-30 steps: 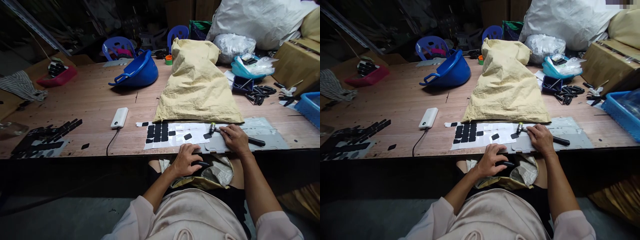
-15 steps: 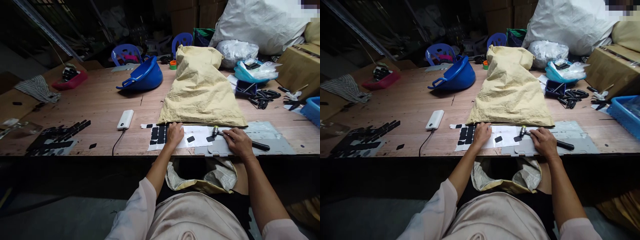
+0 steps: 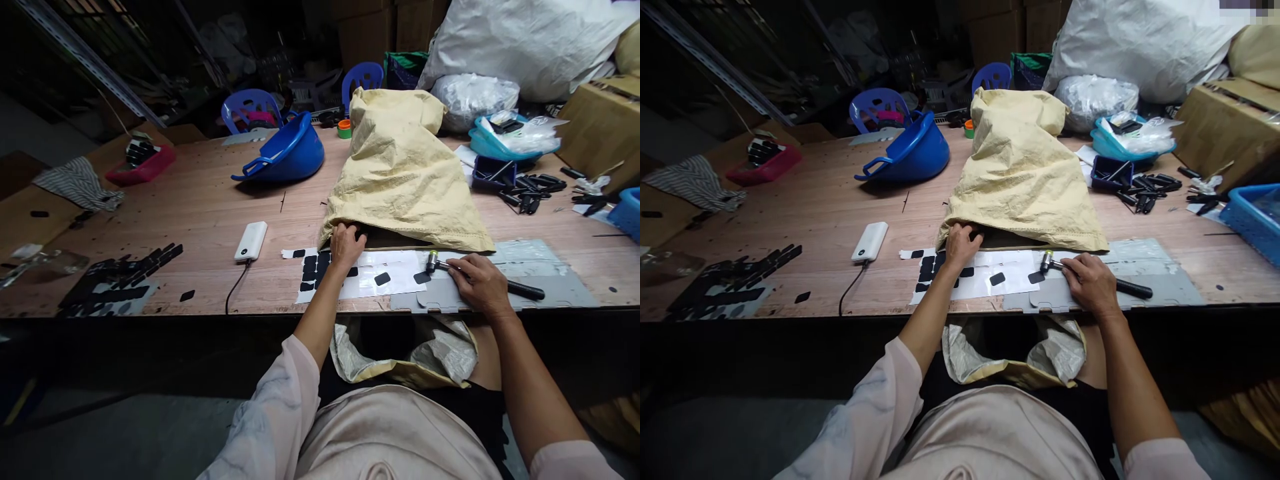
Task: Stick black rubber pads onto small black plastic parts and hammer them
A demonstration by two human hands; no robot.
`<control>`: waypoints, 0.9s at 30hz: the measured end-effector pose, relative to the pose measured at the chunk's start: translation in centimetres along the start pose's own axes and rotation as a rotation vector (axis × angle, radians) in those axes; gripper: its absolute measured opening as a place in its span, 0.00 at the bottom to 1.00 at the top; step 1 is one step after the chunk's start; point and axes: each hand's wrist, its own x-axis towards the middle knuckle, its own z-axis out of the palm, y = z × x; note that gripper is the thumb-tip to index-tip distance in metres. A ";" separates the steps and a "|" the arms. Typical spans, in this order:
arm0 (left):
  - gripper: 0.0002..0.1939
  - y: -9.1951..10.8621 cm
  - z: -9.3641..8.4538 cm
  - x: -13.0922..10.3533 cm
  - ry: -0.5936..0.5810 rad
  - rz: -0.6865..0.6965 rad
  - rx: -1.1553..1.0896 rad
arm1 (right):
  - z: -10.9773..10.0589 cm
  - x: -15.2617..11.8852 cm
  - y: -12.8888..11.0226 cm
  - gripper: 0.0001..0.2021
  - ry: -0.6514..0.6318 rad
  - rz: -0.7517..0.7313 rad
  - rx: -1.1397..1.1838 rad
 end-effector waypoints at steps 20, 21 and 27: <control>0.10 2.1 2.0 0.7 -0.093 -0.017 0.138 | 0.0 0.0 -0.1 0.13 -0.037 0.058 0.010; 0.10 2.3 1.8 0.8 -0.103 -0.028 0.139 | 0.0 0.0 -0.1 0.13 -0.038 0.055 0.007; 0.08 2.1 0.1 -0.5 -0.096 -0.050 0.056 | -0.1 0.1 -0.2 0.13 -0.065 0.060 0.028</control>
